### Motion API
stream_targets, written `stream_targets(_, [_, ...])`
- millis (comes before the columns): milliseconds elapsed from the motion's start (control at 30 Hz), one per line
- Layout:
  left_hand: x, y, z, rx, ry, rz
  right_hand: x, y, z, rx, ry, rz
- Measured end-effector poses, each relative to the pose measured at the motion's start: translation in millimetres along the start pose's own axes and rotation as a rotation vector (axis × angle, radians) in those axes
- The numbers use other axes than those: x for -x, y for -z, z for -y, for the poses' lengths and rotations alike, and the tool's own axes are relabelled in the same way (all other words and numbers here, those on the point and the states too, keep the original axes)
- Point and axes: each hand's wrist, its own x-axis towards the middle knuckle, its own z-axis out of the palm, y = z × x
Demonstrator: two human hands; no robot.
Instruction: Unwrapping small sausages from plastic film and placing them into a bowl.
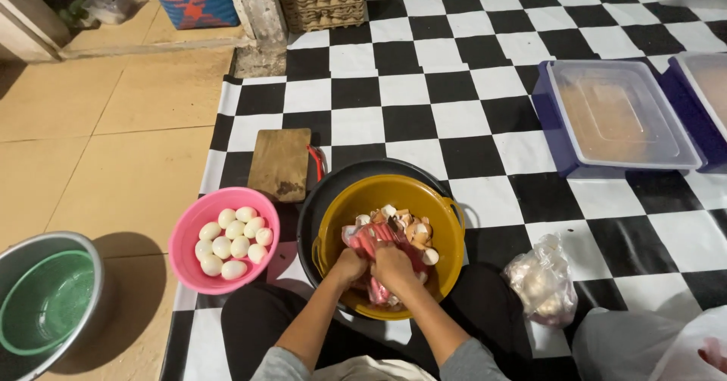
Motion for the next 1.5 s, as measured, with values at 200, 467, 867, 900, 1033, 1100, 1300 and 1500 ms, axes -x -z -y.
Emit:
stream_targets(200, [-37,-20,32,-0.01,-0.03,-0.04,5,7,5,-0.002,-0.014,0.067])
stream_targets(467, [47,32,-59,-0.416,-0.312,0.039,109,136,81,-0.12,-0.052,-0.008])
stream_targets(867, [-29,-56,14,-0.971,-0.356,-0.738,15,8,-9,-0.087,0.052,-0.143])
stream_targets(900, [-18,-51,13,-0.966,-0.33,-0.746,12,-1,-18,-0.079,0.071,-0.126])
stream_targets(1033, [31,-27,-10,-0.916,-0.457,-0.522,-9,-26,-54,0.148,0.07,-0.212])
stream_targets(1100, [46,-15,-15,-1.025,-0.282,-0.335,-13,-25,-52,0.257,0.07,-0.244])
stream_targets(1300, [100,64,-14,-0.426,-0.869,-0.884,-25,-26,-73,0.291,0.226,-0.537])
stream_targets(1500, [125,264,88,0.986,-0.155,-1.072,-50,-41,-94,0.106,0.188,-0.374])
